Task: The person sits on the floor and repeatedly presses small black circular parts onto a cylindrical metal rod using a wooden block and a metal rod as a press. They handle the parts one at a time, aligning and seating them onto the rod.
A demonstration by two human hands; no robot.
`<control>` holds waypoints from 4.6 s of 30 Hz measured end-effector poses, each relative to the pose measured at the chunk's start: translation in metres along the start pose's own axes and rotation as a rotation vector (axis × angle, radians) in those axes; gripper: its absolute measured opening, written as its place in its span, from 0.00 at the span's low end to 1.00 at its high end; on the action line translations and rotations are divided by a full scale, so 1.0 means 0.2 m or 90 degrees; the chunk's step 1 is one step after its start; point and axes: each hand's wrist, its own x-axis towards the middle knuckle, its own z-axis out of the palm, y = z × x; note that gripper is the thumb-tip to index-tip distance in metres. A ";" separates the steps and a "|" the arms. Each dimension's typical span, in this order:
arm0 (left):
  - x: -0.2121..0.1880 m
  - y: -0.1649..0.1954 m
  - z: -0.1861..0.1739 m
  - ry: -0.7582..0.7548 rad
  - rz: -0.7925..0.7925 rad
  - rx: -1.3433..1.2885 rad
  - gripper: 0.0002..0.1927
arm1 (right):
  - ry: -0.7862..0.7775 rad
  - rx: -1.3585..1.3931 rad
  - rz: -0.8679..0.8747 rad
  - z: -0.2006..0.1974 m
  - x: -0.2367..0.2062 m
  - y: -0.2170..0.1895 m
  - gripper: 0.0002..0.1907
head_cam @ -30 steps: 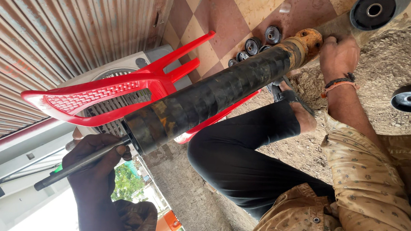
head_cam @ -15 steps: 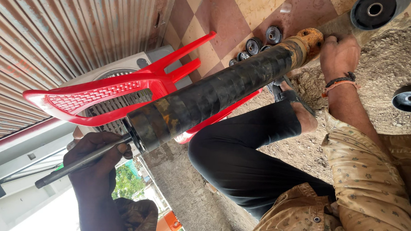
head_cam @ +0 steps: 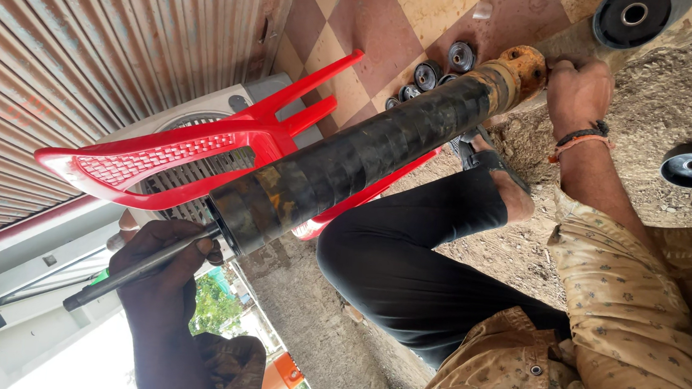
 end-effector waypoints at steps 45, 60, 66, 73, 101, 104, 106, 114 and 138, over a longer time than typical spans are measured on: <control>-0.01 0.07 0.04 -0.001 0.000 0.025 0.13 | 0.001 -0.007 -0.009 -0.02 0.01 -0.02 0.15; -0.02 0.07 0.05 0.003 -0.009 0.010 0.12 | 0.015 -0.001 -0.044 0.00 0.03 0.02 0.14; -0.01 0.09 0.06 0.007 -0.009 0.020 0.13 | -0.015 -0.010 -0.005 0.00 0.03 0.02 0.15; -0.03 0.11 0.07 0.024 -0.026 0.050 0.12 | -0.003 0.006 -0.007 0.01 0.03 0.03 0.15; -0.16 0.09 0.19 0.051 0.160 0.074 0.12 | 0.094 0.166 -0.206 -0.02 -0.12 0.03 0.14; -0.18 -0.04 0.25 0.064 0.255 0.019 0.13 | -0.013 0.252 -0.135 -0.14 -0.18 0.11 0.13; -0.20 -0.13 0.28 0.068 0.280 -0.016 0.13 | -0.025 0.230 -0.126 -0.25 -0.21 0.16 0.13; -0.21 -0.35 0.36 0.078 0.375 -0.109 0.13 | 0.117 -0.452 -0.264 -0.58 -0.15 0.39 0.09; 0.06 -0.47 0.42 0.123 0.494 -0.286 0.15 | 0.254 -0.435 -0.396 -0.41 -0.13 0.14 0.12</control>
